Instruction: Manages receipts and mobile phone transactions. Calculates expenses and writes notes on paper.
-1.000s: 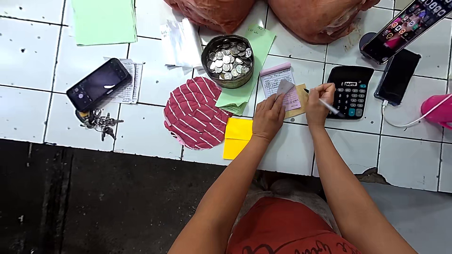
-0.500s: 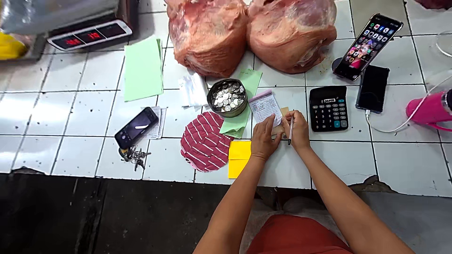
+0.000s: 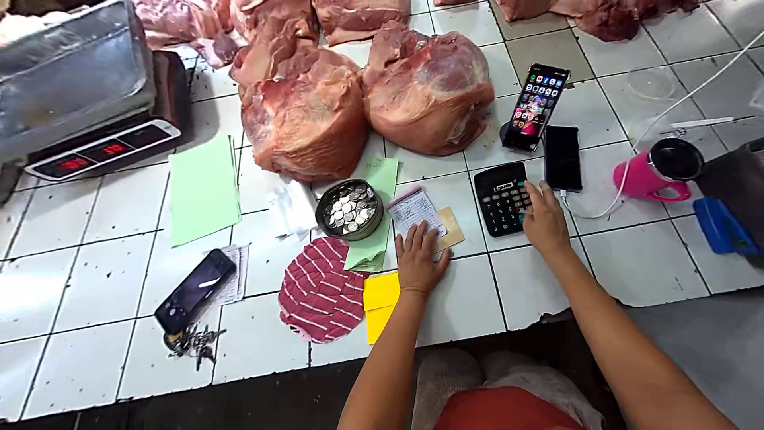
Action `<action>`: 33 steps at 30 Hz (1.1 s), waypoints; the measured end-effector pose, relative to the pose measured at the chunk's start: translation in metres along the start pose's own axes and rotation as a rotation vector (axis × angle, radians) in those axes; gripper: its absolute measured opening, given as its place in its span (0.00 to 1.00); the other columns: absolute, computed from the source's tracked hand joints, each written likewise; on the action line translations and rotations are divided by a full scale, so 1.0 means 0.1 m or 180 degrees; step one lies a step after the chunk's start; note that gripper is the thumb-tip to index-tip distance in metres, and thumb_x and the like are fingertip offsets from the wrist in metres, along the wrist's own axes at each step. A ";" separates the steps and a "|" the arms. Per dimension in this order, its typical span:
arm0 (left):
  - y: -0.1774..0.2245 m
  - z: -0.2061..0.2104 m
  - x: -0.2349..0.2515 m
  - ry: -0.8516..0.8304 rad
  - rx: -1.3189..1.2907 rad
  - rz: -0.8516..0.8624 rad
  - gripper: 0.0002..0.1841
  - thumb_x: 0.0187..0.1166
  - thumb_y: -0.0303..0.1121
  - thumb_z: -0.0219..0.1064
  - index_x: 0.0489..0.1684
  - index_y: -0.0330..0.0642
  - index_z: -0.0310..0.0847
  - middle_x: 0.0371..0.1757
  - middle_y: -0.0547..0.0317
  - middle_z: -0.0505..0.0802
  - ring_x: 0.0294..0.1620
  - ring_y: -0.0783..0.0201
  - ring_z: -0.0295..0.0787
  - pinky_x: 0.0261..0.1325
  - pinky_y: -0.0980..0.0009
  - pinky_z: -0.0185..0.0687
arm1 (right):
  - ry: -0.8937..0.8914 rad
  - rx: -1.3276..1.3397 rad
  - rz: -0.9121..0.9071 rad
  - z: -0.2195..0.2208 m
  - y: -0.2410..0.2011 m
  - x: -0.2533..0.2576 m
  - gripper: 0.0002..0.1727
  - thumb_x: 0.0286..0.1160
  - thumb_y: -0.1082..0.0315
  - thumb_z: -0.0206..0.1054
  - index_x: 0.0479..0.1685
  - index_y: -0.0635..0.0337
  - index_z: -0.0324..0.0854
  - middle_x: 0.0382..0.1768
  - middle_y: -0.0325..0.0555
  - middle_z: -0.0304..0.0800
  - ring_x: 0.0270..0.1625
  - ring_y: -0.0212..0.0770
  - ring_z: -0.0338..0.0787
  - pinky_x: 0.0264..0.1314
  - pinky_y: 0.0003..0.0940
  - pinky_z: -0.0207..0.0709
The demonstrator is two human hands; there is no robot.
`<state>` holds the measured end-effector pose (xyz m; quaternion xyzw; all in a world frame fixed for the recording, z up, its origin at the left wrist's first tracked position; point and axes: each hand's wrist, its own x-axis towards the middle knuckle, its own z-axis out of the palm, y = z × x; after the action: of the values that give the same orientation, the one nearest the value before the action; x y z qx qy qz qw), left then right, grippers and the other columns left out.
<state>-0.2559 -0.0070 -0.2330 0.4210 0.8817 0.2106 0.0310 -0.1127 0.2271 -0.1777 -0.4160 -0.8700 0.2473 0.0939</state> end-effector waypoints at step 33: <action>-0.16 -0.51 0.61 -0.2117 0.0183 0.0567 0.43 0.79 0.59 0.61 0.87 0.35 0.61 0.96 0.43 0.50 0.97 0.48 0.41 0.93 0.43 0.33 | -0.0566 -0.0310 0.0734 -0.05 -0.48 0.27 0.24 0.87 0.77 0.51 0.80 0.63 0.74 0.77 0.67 0.75 0.75 0.65 0.81 0.77 0.58 0.73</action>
<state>-0.3186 0.0123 -0.1851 0.5426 0.7887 0.0389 0.2863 -0.1608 0.2244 -0.1498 -0.4937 -0.8323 0.2499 -0.0328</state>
